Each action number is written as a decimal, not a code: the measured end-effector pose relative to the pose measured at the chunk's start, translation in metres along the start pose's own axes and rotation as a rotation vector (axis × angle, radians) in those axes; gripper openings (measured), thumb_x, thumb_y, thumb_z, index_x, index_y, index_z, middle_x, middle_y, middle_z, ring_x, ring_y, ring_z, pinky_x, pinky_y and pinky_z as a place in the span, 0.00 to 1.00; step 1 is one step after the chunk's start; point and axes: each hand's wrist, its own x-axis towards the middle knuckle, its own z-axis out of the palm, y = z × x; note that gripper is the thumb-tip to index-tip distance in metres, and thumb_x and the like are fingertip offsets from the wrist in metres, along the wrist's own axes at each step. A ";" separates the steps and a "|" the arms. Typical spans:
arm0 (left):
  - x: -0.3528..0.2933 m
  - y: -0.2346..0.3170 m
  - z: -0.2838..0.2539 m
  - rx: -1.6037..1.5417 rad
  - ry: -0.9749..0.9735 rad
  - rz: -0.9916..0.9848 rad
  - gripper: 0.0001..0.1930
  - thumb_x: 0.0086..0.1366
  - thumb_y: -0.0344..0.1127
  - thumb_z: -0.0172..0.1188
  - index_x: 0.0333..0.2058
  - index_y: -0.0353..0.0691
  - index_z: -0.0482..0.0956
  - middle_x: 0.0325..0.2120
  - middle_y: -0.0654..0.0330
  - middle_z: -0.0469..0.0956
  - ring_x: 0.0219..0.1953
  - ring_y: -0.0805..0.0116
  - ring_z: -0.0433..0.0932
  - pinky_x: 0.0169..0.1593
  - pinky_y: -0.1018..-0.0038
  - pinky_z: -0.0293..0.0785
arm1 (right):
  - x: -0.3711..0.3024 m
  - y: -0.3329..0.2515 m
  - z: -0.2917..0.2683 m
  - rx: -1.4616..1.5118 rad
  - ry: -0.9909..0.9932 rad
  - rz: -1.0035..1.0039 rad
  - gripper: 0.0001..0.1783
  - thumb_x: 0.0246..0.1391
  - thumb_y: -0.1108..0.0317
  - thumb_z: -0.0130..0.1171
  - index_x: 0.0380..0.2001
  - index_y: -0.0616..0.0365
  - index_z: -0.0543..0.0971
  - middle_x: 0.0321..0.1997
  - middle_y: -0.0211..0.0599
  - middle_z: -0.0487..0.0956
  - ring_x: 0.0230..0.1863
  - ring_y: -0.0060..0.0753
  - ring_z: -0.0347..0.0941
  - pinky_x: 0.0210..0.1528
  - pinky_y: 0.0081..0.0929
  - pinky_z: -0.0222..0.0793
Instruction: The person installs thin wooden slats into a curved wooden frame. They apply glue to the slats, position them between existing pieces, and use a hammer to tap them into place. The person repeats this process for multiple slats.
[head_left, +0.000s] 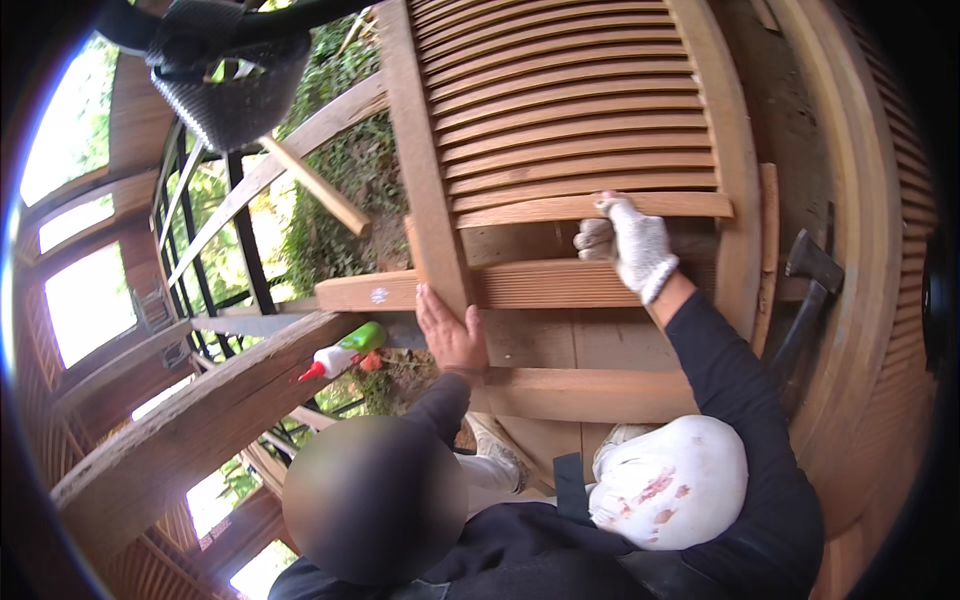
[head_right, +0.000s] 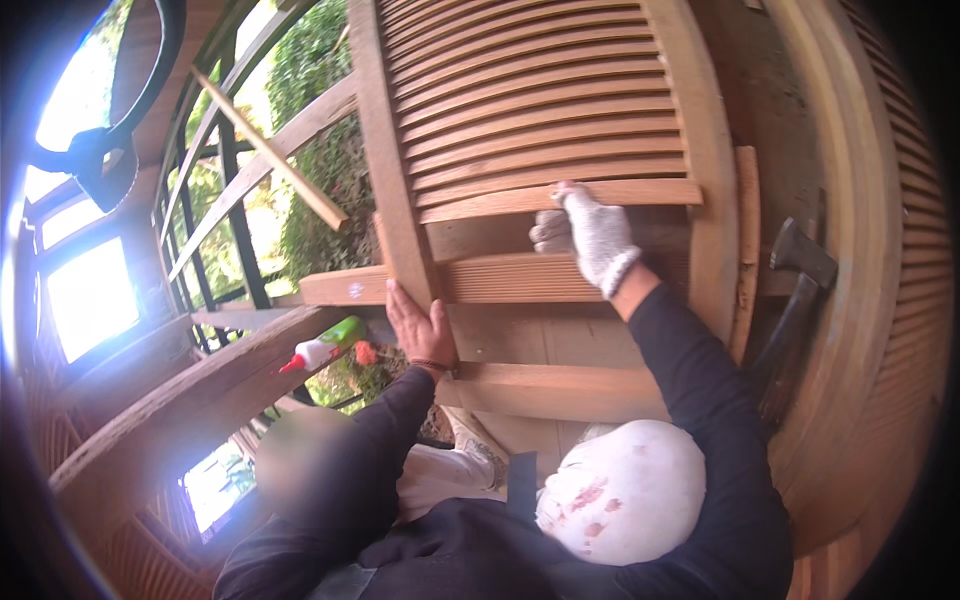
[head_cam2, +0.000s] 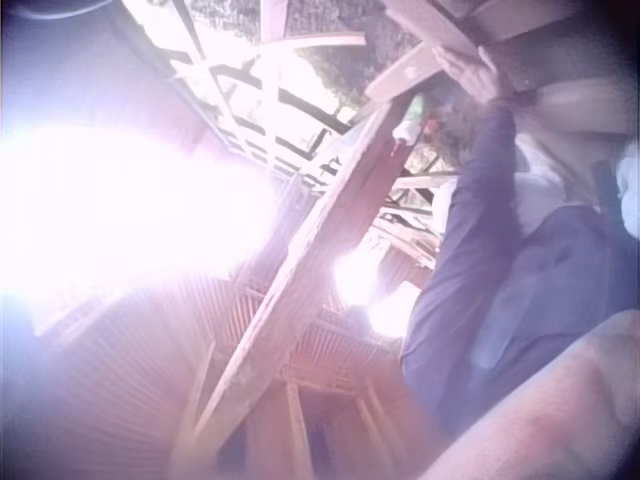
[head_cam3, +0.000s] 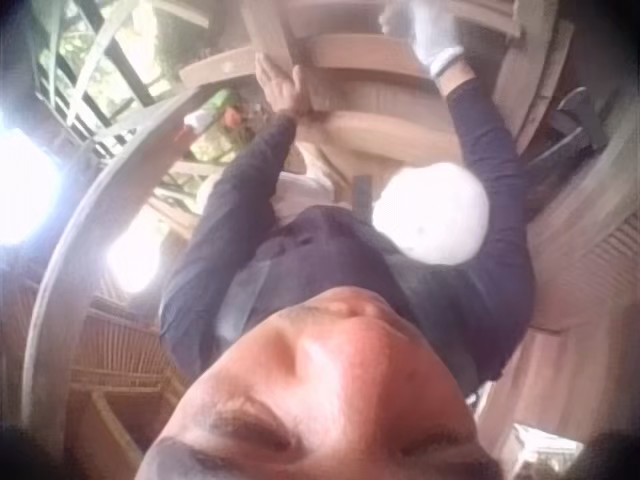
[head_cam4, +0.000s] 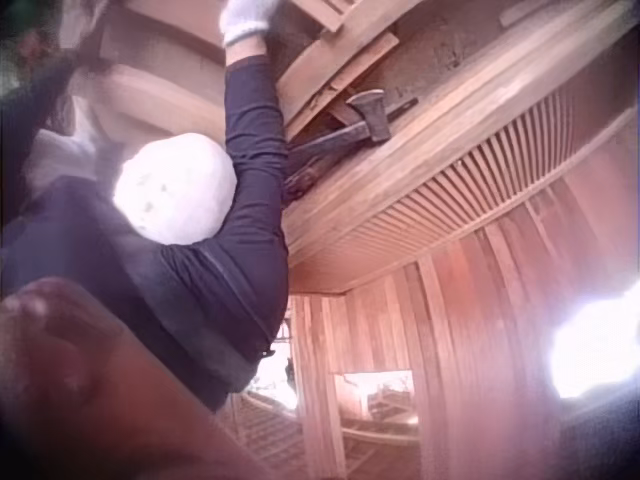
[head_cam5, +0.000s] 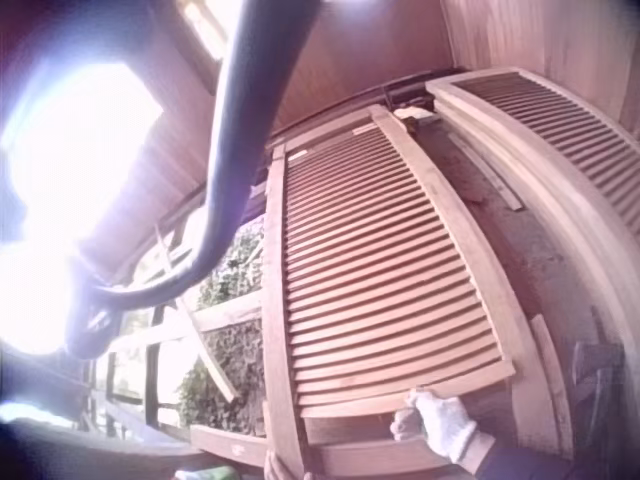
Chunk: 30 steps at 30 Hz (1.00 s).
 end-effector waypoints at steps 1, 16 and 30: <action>-0.001 0.000 0.005 -0.040 -0.024 -0.006 0.47 0.67 0.48 0.57 0.73 0.27 0.44 0.72 0.34 0.51 0.75 0.36 0.49 0.77 0.53 0.44 | -0.008 -0.009 -0.015 -0.020 0.065 -0.029 0.15 0.68 0.52 0.57 0.42 0.52 0.78 0.27 0.45 0.84 0.23 0.42 0.83 0.23 0.37 0.82; 0.058 0.131 -0.019 -0.299 0.089 0.678 0.43 0.58 0.33 0.67 0.71 0.32 0.58 0.68 0.39 0.61 0.73 0.38 0.57 0.75 0.50 0.52 | -0.206 -0.059 -0.185 -1.445 1.115 -0.965 0.30 0.54 0.64 0.69 0.60 0.55 0.74 0.56 0.51 0.76 0.57 0.52 0.74 0.59 0.46 0.73; 0.083 0.260 0.024 -0.123 0.000 0.949 0.36 0.64 0.24 0.51 0.71 0.56 0.65 0.72 0.54 0.62 0.75 0.48 0.56 0.74 0.43 0.52 | -0.201 -0.061 -0.227 -1.586 1.247 -0.352 0.43 0.53 0.61 0.69 0.68 0.60 0.62 0.59 0.57 0.73 0.60 0.61 0.73 0.62 0.49 0.71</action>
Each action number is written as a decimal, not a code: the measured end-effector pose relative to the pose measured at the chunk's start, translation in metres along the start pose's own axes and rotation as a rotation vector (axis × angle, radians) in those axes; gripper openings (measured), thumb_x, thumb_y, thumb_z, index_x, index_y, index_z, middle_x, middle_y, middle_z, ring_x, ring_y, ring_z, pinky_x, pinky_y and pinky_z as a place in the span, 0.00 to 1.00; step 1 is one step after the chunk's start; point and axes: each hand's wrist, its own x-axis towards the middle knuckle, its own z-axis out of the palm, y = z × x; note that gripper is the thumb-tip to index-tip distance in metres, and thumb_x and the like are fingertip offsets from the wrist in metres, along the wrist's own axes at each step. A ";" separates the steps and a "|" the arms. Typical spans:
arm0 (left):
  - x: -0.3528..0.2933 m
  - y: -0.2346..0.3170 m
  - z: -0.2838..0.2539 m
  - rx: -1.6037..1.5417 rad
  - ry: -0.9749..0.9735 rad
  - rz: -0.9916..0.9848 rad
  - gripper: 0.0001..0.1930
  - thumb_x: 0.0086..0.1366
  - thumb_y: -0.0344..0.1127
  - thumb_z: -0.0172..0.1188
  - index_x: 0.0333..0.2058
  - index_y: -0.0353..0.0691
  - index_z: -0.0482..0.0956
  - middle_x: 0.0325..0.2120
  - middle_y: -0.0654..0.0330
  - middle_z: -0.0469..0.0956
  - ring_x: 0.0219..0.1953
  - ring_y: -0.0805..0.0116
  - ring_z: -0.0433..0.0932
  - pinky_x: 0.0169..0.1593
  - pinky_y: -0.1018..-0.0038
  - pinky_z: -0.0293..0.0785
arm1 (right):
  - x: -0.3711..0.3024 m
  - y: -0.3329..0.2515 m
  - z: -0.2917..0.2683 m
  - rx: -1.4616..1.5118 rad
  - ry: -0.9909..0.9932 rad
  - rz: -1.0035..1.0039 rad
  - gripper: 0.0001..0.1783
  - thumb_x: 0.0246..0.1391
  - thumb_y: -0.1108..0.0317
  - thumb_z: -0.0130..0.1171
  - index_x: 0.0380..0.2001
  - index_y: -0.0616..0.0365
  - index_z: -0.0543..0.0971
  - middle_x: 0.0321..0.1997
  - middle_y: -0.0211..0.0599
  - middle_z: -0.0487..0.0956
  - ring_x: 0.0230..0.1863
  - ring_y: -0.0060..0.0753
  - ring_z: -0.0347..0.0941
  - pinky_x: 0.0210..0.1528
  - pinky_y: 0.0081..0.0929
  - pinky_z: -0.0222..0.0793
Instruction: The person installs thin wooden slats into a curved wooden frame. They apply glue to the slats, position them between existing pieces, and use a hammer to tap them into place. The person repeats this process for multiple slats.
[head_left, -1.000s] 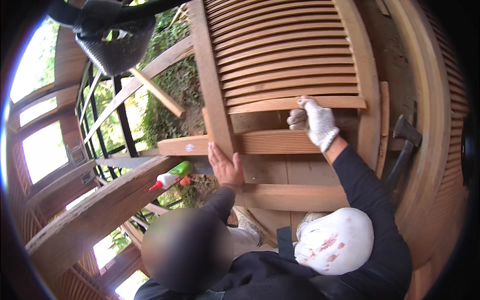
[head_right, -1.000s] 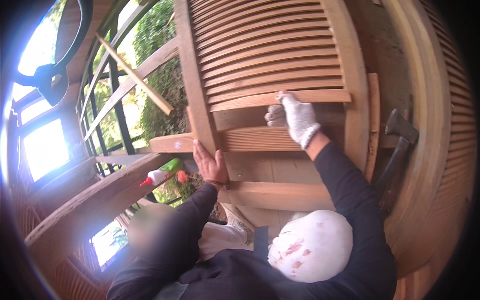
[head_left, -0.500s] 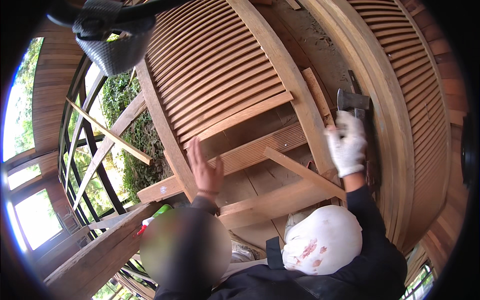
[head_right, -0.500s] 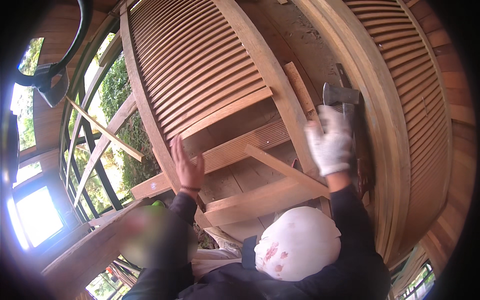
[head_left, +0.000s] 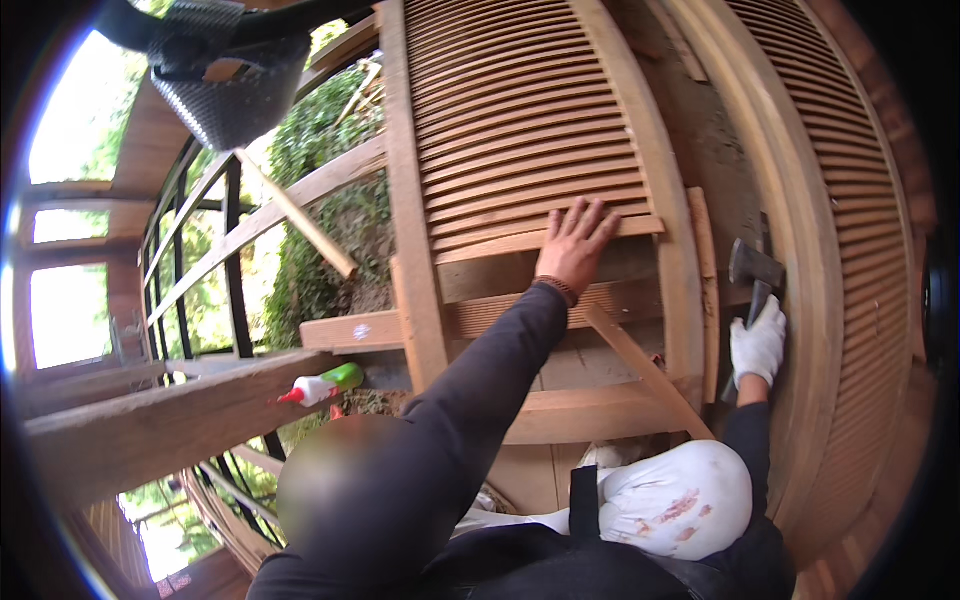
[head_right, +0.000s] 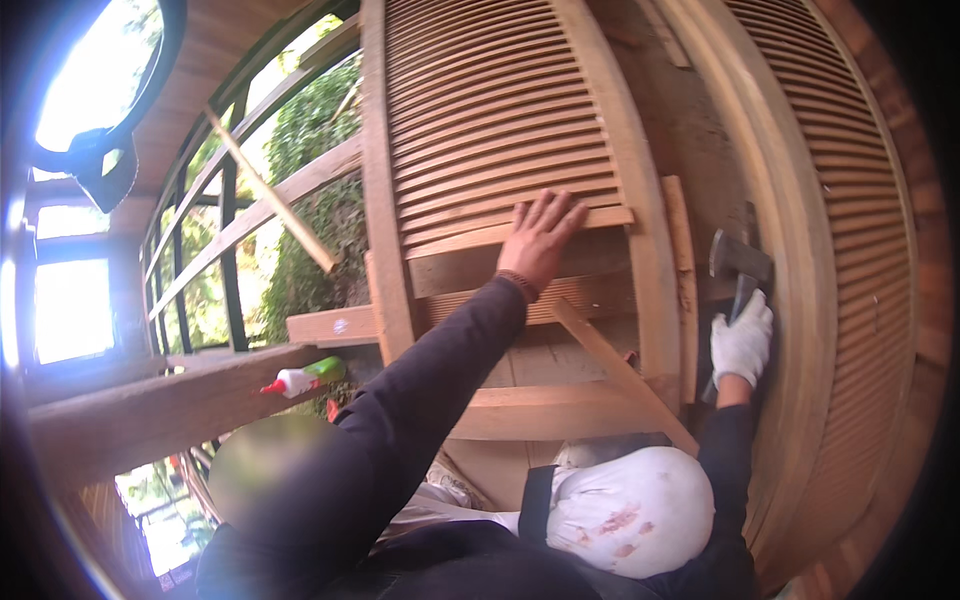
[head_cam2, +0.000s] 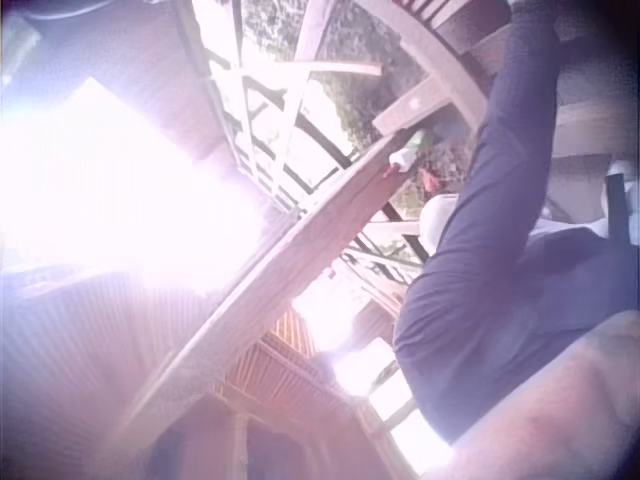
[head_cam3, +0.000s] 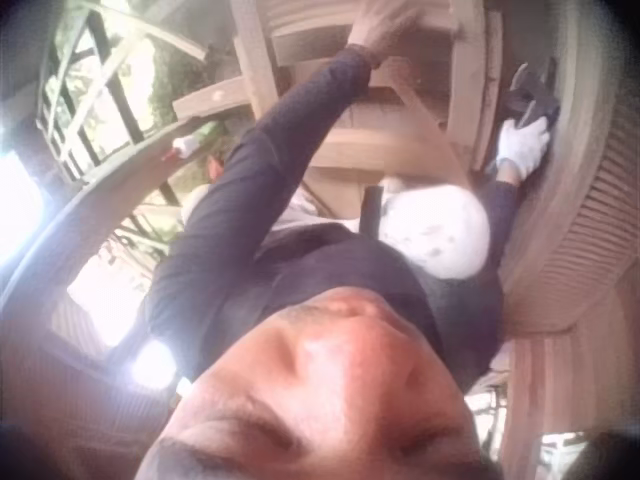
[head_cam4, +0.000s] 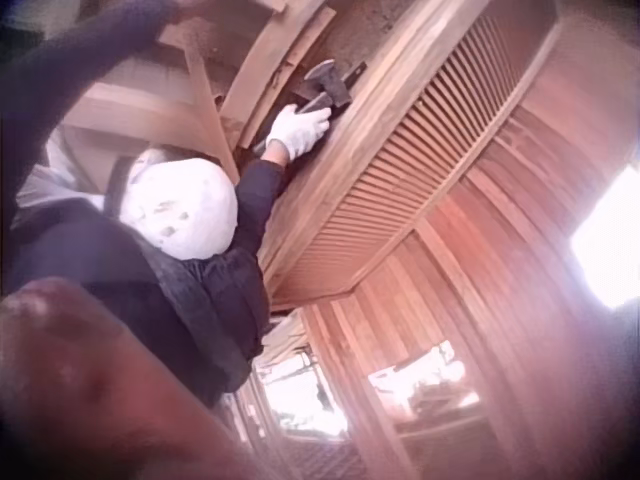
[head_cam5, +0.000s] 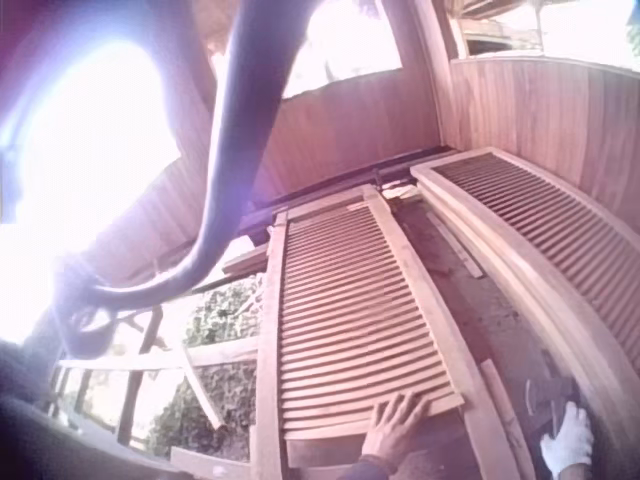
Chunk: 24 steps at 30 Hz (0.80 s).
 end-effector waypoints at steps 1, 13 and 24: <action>0.000 0.000 0.001 0.007 -0.003 -0.011 0.35 0.64 0.24 0.51 0.71 0.56 0.65 0.73 0.55 0.61 0.75 0.48 0.56 0.74 0.43 0.52 | 0.005 0.001 0.003 -0.028 0.020 0.008 0.41 0.53 0.63 0.68 0.67 0.60 0.63 0.57 0.56 0.73 0.58 0.60 0.73 0.61 0.49 0.72; 0.006 0.002 -0.001 0.083 -0.069 0.017 0.35 0.67 0.26 0.51 0.72 0.60 0.62 0.73 0.54 0.60 0.74 0.45 0.59 0.70 0.38 0.59 | -0.010 -0.041 -0.041 1.694 -0.596 0.114 0.19 0.58 0.77 0.51 0.53 0.58 0.67 0.34 0.37 0.76 0.24 0.28 0.76 0.23 0.30 0.77; 0.007 0.003 -0.003 0.096 -0.122 0.006 0.32 0.70 0.30 0.50 0.72 0.56 0.62 0.73 0.54 0.60 0.75 0.46 0.57 0.71 0.38 0.58 | 0.017 -0.091 -0.021 1.342 -0.950 -0.036 0.13 0.60 0.77 0.59 0.44 0.53 0.67 0.28 0.32 0.76 0.19 0.26 0.74 0.18 0.30 0.74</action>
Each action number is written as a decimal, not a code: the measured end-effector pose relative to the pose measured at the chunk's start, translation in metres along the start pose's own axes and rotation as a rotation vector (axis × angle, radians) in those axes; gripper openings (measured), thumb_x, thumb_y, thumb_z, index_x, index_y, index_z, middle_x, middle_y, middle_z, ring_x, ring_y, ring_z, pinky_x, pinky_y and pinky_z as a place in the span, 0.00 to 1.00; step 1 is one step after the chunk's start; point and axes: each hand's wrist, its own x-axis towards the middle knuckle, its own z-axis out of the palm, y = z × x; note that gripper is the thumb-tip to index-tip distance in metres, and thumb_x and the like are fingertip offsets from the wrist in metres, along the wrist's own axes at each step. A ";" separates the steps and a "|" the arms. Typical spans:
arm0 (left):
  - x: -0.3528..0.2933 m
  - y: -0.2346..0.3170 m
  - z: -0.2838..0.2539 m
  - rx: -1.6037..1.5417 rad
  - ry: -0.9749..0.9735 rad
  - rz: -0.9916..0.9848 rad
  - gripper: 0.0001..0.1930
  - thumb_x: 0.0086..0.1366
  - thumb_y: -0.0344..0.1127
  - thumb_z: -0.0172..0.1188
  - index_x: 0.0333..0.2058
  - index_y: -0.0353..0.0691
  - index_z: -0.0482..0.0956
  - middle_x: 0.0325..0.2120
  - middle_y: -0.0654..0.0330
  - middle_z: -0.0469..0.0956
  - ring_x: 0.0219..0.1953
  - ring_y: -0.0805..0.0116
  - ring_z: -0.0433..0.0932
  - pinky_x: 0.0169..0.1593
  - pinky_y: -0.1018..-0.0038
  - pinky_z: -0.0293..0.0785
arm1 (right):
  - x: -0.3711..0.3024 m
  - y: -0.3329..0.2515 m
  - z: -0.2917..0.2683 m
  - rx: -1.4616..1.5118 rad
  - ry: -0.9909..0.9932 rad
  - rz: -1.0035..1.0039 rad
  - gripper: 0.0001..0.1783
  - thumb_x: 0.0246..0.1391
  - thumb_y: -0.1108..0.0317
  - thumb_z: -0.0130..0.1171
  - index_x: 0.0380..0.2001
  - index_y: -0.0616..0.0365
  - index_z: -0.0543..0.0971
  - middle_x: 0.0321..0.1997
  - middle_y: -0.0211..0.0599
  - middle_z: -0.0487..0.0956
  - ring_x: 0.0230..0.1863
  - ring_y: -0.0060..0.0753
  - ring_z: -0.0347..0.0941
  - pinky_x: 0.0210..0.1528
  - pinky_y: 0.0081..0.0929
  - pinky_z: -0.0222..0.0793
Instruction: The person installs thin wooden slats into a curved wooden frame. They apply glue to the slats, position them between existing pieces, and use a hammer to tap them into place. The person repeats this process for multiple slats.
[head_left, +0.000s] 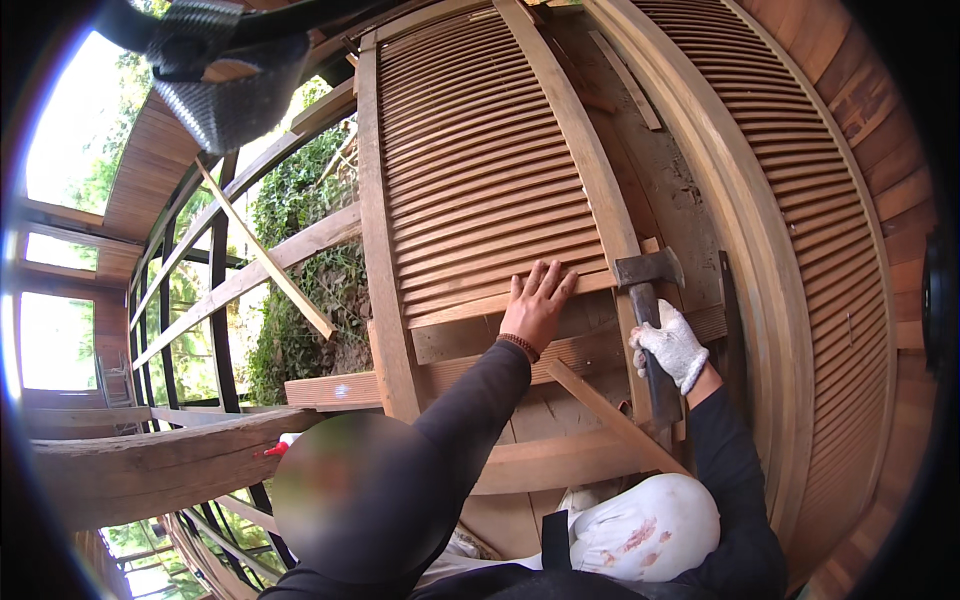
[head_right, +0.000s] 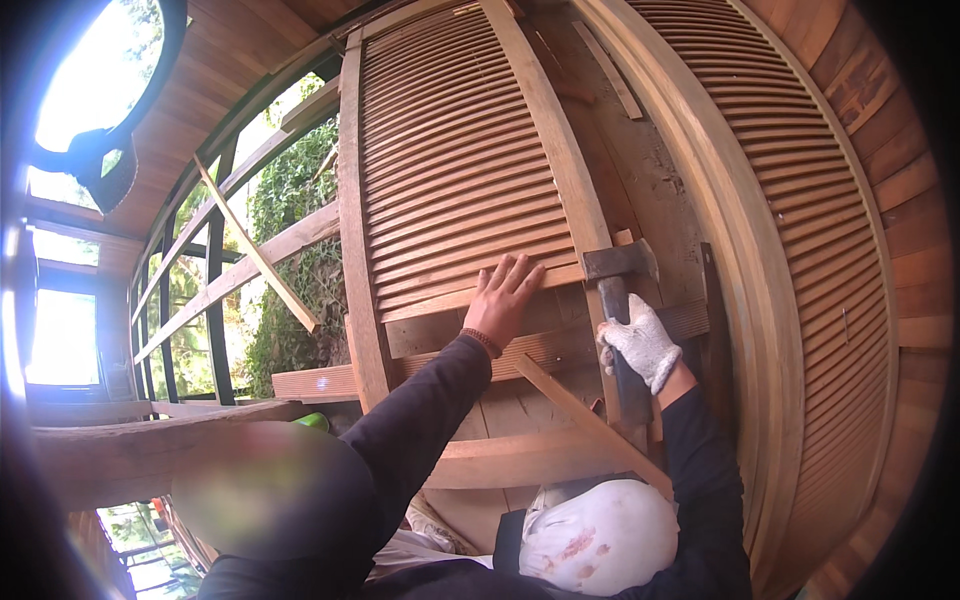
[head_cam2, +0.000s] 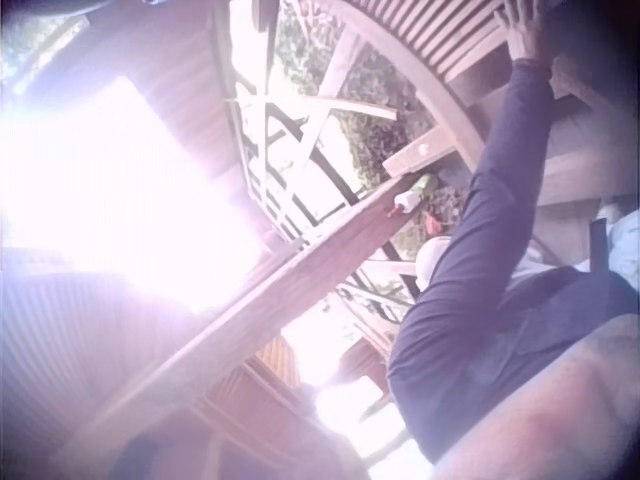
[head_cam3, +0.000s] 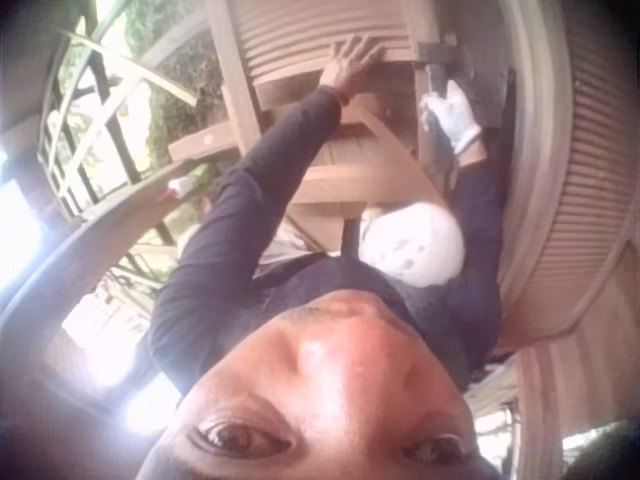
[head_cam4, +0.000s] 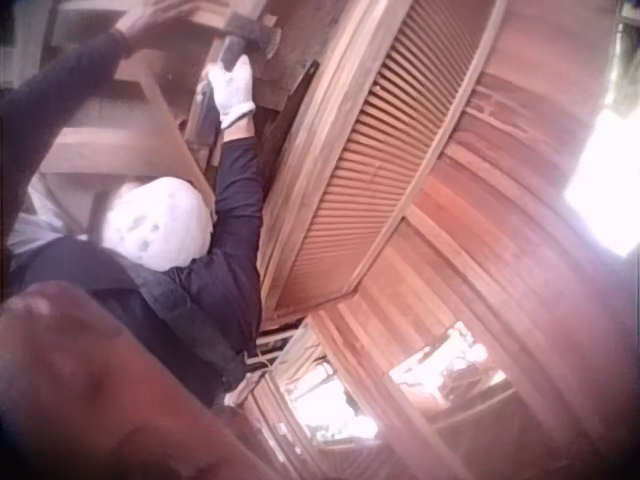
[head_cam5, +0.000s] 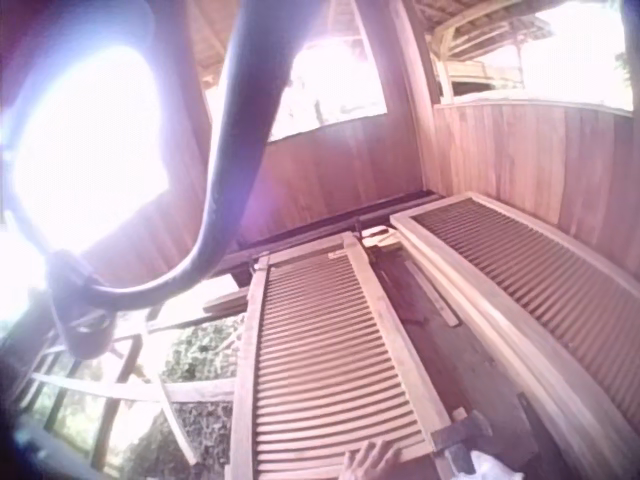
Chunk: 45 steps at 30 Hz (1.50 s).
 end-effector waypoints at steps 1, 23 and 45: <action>-0.001 -0.001 0.000 0.004 0.001 -0.001 0.32 0.70 0.30 0.51 0.72 0.56 0.62 0.73 0.54 0.60 0.75 0.46 0.57 0.71 0.38 0.58 | 0.000 -0.005 -0.005 -0.018 -0.014 0.004 0.13 0.59 0.77 0.59 0.44 0.53 0.67 0.28 0.32 0.76 0.19 0.25 0.74 0.18 0.30 0.74; 0.003 -0.001 -0.002 -0.048 -0.029 -0.014 0.32 0.70 0.29 0.49 0.72 0.54 0.62 0.74 0.54 0.59 0.75 0.46 0.56 0.72 0.38 0.56 | -0.002 -0.010 -0.003 -0.009 0.112 0.026 0.12 0.60 0.74 0.56 0.46 0.53 0.69 0.28 0.30 0.75 0.18 0.23 0.73 0.19 0.29 0.73; -0.004 -0.002 0.005 0.053 0.063 0.013 0.34 0.65 0.26 0.54 0.70 0.57 0.66 0.73 0.57 0.60 0.74 0.50 0.58 0.70 0.43 0.63 | -0.035 0.023 0.000 -0.174 0.364 -0.187 0.27 0.57 0.77 0.62 0.56 0.69 0.61 0.28 0.37 0.76 0.18 0.23 0.73 0.17 0.26 0.70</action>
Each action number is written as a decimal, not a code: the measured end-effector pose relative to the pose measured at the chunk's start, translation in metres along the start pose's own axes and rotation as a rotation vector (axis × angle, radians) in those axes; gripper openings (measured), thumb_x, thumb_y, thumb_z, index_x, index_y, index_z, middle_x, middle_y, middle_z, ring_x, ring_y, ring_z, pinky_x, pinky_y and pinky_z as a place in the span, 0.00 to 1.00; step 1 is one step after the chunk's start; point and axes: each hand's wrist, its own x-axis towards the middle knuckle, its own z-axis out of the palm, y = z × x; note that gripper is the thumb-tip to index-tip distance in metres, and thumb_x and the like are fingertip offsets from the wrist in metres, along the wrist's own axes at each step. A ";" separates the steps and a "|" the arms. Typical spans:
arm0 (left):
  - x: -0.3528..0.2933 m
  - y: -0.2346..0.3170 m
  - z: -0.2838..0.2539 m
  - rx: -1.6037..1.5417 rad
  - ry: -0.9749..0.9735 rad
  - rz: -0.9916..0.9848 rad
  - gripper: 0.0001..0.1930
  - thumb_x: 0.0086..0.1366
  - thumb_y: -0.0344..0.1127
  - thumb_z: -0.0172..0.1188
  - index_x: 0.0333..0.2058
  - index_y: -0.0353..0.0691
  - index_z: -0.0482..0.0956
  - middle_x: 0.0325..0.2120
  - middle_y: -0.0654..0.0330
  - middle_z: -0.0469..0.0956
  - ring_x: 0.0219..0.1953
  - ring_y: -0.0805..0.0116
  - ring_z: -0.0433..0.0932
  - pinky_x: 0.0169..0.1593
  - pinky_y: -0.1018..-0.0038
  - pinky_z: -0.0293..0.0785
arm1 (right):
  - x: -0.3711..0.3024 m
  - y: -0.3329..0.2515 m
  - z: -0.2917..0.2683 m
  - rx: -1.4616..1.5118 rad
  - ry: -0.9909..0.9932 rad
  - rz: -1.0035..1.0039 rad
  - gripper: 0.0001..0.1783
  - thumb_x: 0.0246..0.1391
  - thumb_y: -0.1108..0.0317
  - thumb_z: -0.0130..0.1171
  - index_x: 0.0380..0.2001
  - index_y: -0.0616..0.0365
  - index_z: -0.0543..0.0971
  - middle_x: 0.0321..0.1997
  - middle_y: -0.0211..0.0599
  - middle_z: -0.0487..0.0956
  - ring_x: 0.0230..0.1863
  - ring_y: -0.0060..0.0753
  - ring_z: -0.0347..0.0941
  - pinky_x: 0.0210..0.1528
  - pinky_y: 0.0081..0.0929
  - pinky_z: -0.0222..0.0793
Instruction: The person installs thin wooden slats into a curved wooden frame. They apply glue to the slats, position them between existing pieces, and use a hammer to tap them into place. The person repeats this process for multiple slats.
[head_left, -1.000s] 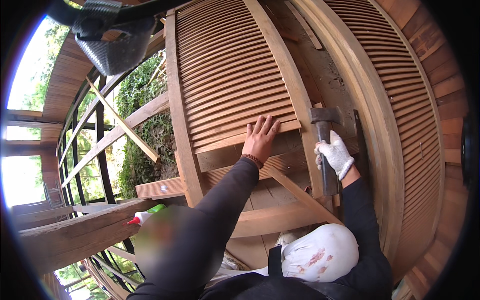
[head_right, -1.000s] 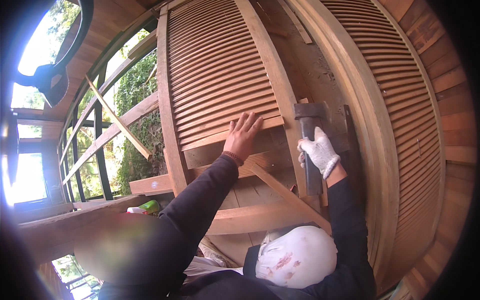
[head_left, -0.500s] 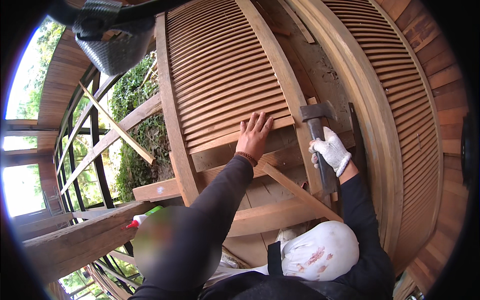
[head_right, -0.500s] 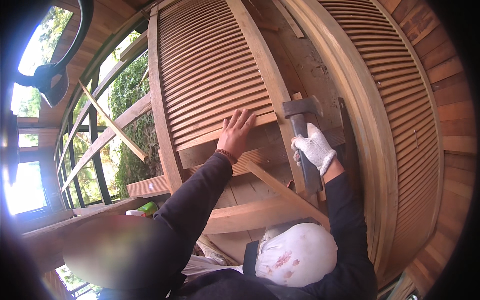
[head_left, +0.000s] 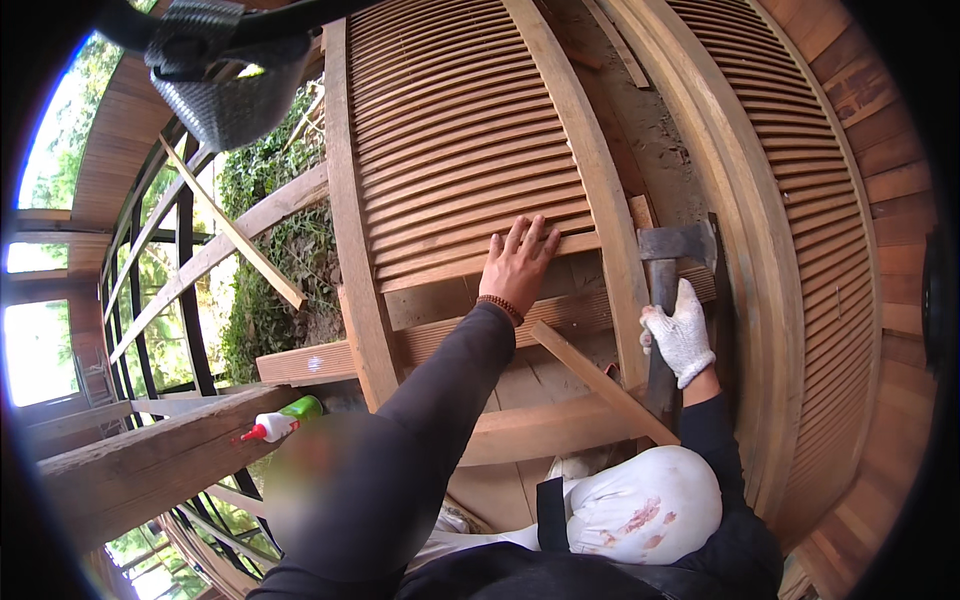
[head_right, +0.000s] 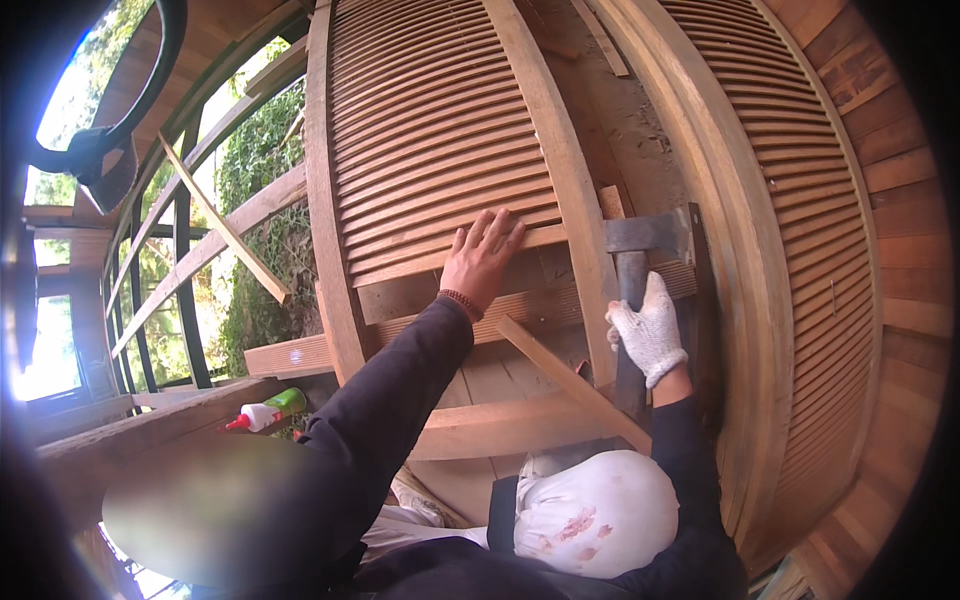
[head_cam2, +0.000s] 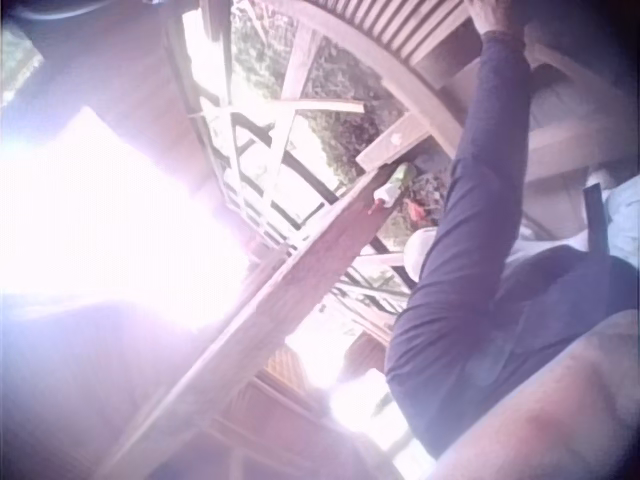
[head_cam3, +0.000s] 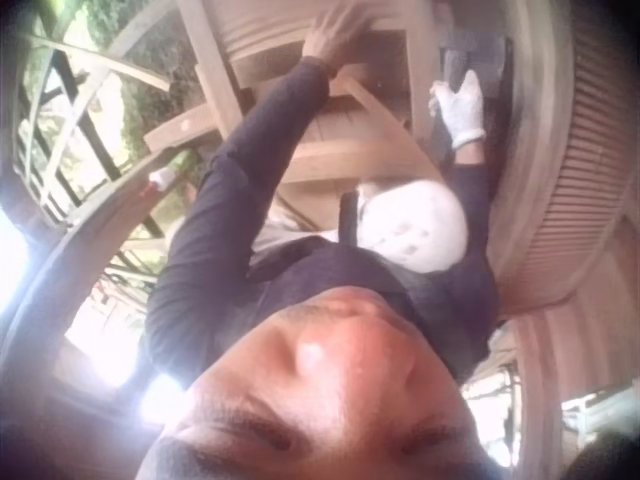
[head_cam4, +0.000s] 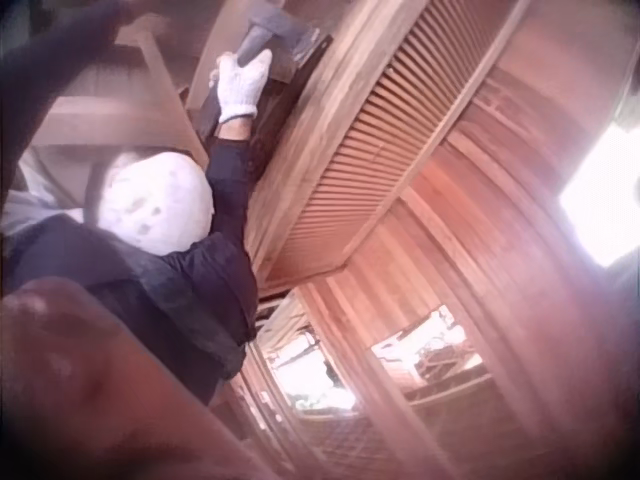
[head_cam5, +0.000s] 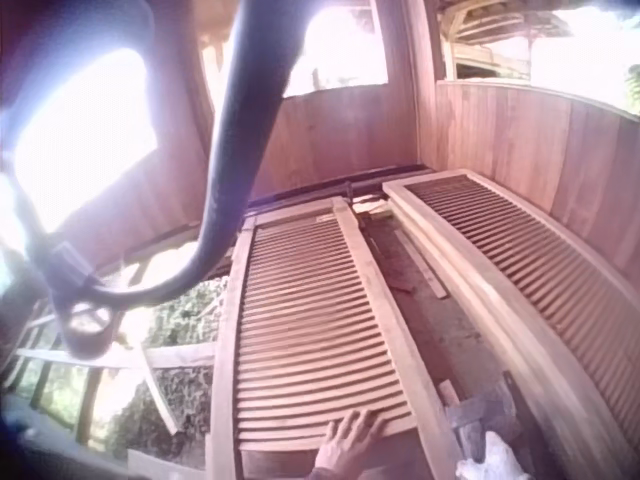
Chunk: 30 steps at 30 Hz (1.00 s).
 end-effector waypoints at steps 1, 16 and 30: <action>-0.001 0.002 0.000 0.026 0.040 -0.001 0.34 0.65 0.27 0.55 0.70 0.57 0.66 0.72 0.57 0.60 0.74 0.51 0.59 0.70 0.43 0.64 | 0.000 0.004 -0.009 -0.026 0.014 0.022 0.27 0.58 0.77 0.62 0.56 0.67 0.62 0.28 0.37 0.76 0.17 0.24 0.73 0.17 0.27 0.70; -0.018 0.024 0.002 -1.911 -0.089 -1.116 0.28 0.73 0.50 0.61 0.56 0.28 0.72 0.47 0.54 0.80 0.48 0.61 0.84 0.47 0.67 0.84 | 0.026 0.084 -0.102 -0.805 0.160 -0.244 0.14 0.58 0.65 0.62 0.41 0.61 0.74 0.30 0.40 0.82 0.29 0.37 0.81 0.33 0.37 0.78; 0.017 0.046 0.030 -2.096 0.277 -1.203 0.20 0.75 0.38 0.58 0.50 0.22 0.70 0.50 0.37 0.78 0.53 0.48 0.83 0.53 0.61 0.86 | 0.049 0.017 0.025 -0.996 0.109 -0.748 0.51 0.47 0.51 0.75 0.69 0.63 0.63 0.70 0.60 0.66 0.72 0.64 0.59 0.74 0.51 0.58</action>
